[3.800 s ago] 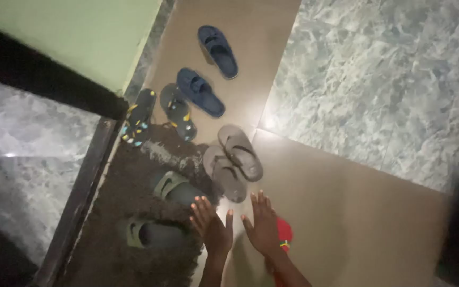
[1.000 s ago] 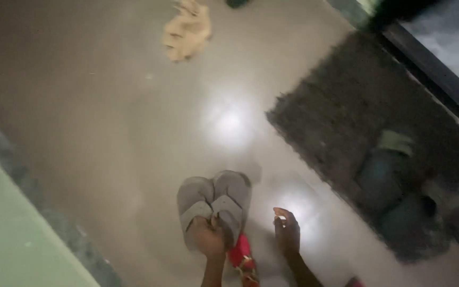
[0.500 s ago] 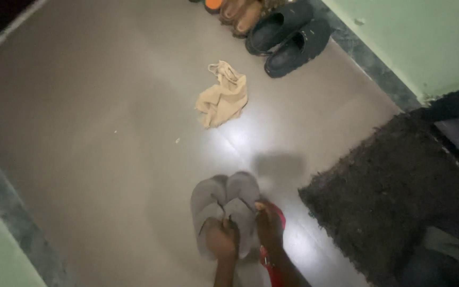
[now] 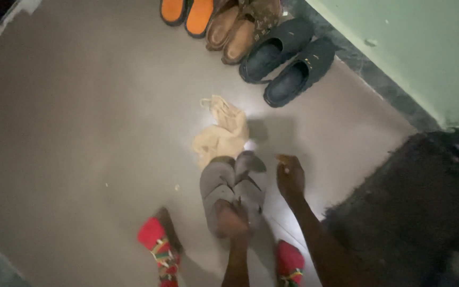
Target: Cleaning and wiping a pair of gray sandals with a cloth.
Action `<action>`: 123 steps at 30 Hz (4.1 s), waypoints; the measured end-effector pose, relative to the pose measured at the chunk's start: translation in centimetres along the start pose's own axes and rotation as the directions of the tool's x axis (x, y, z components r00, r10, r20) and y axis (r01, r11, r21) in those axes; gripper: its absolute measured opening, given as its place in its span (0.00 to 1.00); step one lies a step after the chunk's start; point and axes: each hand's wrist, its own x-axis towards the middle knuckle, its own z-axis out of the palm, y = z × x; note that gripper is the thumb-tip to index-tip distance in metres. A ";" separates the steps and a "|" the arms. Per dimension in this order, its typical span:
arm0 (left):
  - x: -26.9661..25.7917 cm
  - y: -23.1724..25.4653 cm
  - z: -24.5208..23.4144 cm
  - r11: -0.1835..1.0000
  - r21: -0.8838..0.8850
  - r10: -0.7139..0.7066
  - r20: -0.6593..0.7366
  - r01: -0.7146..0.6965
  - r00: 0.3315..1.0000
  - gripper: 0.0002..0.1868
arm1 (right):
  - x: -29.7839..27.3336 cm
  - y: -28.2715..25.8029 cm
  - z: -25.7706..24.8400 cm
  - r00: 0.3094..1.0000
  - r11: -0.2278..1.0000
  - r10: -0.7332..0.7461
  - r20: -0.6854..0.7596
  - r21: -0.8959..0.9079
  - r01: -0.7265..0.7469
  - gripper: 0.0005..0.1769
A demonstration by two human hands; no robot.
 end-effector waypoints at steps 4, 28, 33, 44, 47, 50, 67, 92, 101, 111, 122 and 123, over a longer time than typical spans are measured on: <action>6.2 -2.3 1.5 0.992 -0.079 0.102 0.003 -0.101 0.995 0.13 | 7.5 -8.0 7.2 0.988 0.992 0.114 0.100 -0.057 -0.108 0.19; 23.3 -6.7 -9.5 0.345 0.239 0.752 0.509 -0.908 0.420 0.26 | -14.8 -4.7 8.2 0.720 0.616 0.674 -0.166 0.665 -0.422 0.29; 26.3 -7.5 -7.0 0.349 -0.010 0.838 0.451 -0.937 0.307 0.33 | -18.0 -9.1 10.4 0.593 0.596 0.793 -0.139 0.376 -0.709 0.21; 32.6 -4.9 -3.6 -0.156 0.220 0.950 0.299 -0.963 -0.086 0.31 | -21.9 -18.9 24.5 0.570 0.826 0.513 -0.642 0.550 -0.124 0.17; 34.5 -2.3 -3.1 0.096 -0.004 0.951 0.295 -0.995 0.091 0.26 | -20.3 -14.7 29.8 0.498 0.507 0.730 -0.469 0.859 0.066 0.10; 38.3 -2.4 -0.1 -0.052 -0.058 0.942 0.327 -0.997 -0.068 0.22 | -16.2 -14.6 31.1 0.536 0.602 0.637 -0.554 0.792 0.104 0.13; 38.9 -1.5 -4.4 0.078 -0.258 0.842 0.533 -0.963 -0.075 0.19 | -6.5 -18.7 35.6 0.967 0.945 0.129 -0.220 -0.270 -0.187 0.27; 36.0 -1.1 -3.1 -0.001 -0.156 0.828 0.553 -0.988 -0.088 0.17 | -15.6 -11.2 33.7 0.961 0.914 0.241 0.133 -0.365 -0.178 0.16; 36.8 -2.8 -1.3 0.101 -0.153 0.813 0.582 -0.983 -0.007 0.22 | -19.1 -8.6 22.1 0.715 0.874 0.443 0.541 -0.080 -0.480 0.16; 36.7 -1.2 -3.5 0.166 -0.284 0.880 0.475 -0.944 0.012 0.26 | -13.9 -14.9 28.0 0.957 0.982 0.175 -0.233 0.110 -0.153 0.27; 39.4 -2.5 1.1 -0.064 -0.317 0.976 0.176 -0.946 -0.126 0.19 | -7.9 -12.4 33.6 0.932 0.816 -0.362 0.022 -0.476 0.328 0.37; 38.9 -2.1 -0.1 -0.007 -0.263 0.957 0.279 -0.965 -0.083 0.18 | -7.4 -12.2 33.5 0.921 0.802 -0.389 0.009 -0.488 0.344 0.36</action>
